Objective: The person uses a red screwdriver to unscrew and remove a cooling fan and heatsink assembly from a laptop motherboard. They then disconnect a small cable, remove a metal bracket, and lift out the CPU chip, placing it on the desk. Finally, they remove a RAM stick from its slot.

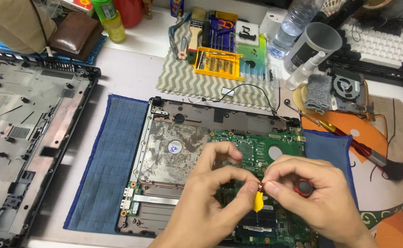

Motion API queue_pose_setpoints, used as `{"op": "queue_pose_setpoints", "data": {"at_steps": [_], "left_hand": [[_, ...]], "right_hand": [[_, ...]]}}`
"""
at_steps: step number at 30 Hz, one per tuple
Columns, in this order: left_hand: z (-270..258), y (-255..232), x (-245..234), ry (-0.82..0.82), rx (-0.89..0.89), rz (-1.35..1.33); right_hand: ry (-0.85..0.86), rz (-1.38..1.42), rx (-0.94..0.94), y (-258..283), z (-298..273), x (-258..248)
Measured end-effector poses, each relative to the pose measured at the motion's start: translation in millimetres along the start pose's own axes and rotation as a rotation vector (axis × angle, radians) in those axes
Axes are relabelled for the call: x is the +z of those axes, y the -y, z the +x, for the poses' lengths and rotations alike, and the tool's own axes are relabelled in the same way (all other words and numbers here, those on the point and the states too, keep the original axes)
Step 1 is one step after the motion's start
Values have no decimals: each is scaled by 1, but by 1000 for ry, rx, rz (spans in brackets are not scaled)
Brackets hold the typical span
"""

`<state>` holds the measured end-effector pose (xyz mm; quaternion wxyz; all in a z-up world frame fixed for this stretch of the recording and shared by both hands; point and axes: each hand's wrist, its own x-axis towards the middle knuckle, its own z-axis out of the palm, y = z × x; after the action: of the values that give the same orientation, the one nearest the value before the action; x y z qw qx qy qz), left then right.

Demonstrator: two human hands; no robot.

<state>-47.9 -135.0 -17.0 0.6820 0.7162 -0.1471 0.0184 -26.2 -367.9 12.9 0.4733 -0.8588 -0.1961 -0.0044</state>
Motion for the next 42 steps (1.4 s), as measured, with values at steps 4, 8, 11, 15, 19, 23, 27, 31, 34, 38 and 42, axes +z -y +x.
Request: {"op": "queue_pose_setpoints", "data": {"at_steps": [4, 8, 11, 15, 19, 23, 27, 31, 34, 38, 42], "left_hand": [[-1, -1, 3, 36, -91, -75], [-4, 1, 9, 43, -184, -231], [-4, 3, 9, 77, -214, -316], [-1, -8, 2, 70, -111, -136], [0, -4, 3, 37, -107, -110], [0, 11, 4, 89, -252, -334], [3, 15, 1, 176, -251, -386], [2, 6, 3, 85, -282, -324], [3, 0, 4, -20, -226, -225], [2, -5, 6, -52, -117, -91], [4, 1, 5, -85, -156, -38]], "right_hand": [[26, 77, 112, -8, -9, -3], [39, 74, 116, -9, -16, 3], [27, 168, 131, -10, -21, 10], [-12, 263, 172, -7, -21, 17], [-34, 376, 277, -8, -24, 23], [-13, 246, 105, -8, -23, 26], [6, 310, 196, -8, -25, 24], [-55, 217, 139, -8, -21, 24], [-89, 109, 135, -2, -19, 27], [-117, 143, 140, 2, -19, 32], [-139, 129, 263, -3, -18, 33]]}}
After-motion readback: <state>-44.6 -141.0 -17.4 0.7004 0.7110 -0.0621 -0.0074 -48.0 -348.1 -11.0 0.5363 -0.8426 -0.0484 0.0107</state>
